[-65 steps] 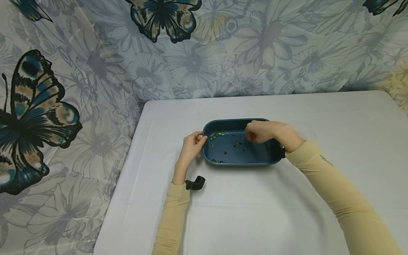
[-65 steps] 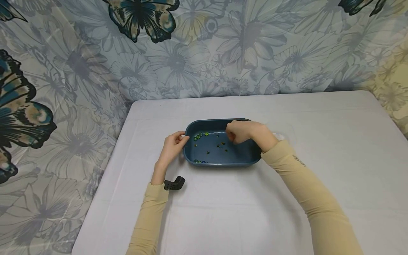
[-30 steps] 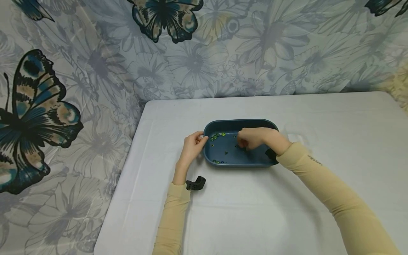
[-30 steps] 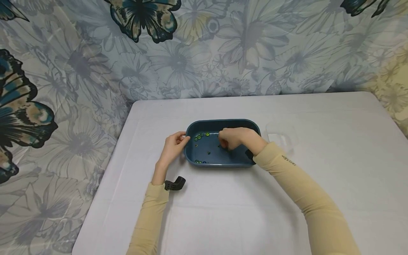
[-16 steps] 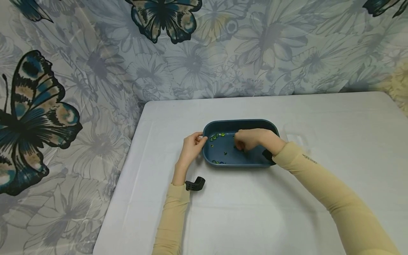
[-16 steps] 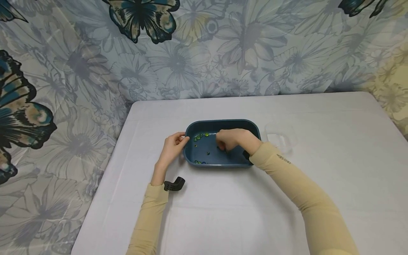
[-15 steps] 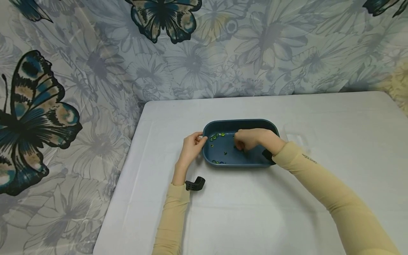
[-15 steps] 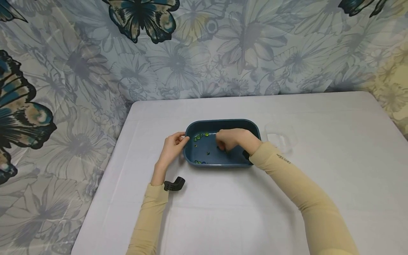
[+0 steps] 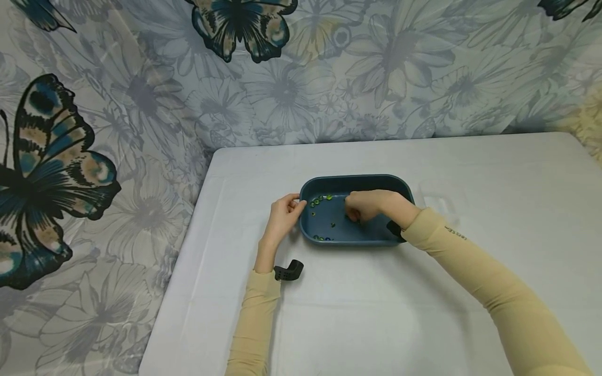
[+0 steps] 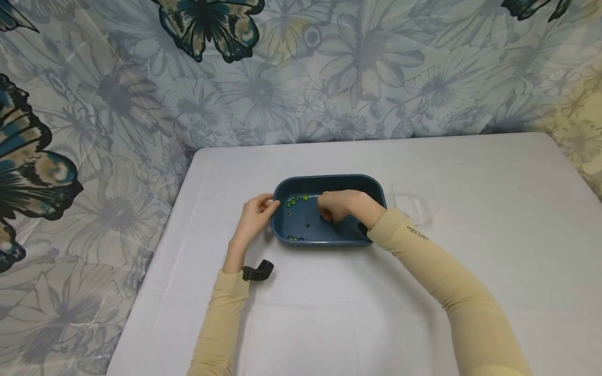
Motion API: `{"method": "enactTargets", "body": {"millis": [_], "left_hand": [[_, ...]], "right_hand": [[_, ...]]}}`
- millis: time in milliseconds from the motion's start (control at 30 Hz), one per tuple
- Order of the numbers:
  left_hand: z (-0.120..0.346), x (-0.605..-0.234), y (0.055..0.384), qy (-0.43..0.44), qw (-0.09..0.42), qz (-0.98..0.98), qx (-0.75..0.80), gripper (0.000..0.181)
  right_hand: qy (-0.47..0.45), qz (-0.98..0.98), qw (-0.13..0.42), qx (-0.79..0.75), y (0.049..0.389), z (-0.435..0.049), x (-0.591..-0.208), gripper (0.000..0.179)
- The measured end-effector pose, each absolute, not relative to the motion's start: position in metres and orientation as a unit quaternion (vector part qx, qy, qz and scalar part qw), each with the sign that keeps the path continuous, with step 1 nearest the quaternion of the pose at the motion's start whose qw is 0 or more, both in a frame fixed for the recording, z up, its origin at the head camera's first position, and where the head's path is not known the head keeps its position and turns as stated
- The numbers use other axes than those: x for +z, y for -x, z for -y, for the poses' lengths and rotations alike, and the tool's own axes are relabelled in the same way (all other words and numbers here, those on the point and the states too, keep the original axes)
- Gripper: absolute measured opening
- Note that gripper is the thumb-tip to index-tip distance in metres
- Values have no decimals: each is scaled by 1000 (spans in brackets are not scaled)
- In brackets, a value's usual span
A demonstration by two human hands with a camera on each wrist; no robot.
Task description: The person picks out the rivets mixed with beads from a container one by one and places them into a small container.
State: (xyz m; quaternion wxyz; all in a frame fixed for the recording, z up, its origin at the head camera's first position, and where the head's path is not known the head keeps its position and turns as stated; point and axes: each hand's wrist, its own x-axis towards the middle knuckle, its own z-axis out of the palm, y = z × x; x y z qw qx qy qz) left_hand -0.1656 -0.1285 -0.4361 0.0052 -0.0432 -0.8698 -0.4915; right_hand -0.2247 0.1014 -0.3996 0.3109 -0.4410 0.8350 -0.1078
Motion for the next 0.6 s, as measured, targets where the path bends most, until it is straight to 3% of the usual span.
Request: {"method": "enactTargets", "body": {"millis": [600], "left_hand": [[129, -437, 166, 45, 11, 873, -485, 31]], "right_hand": [[437, -840, 307, -94, 225, -101, -405, 23]]}}
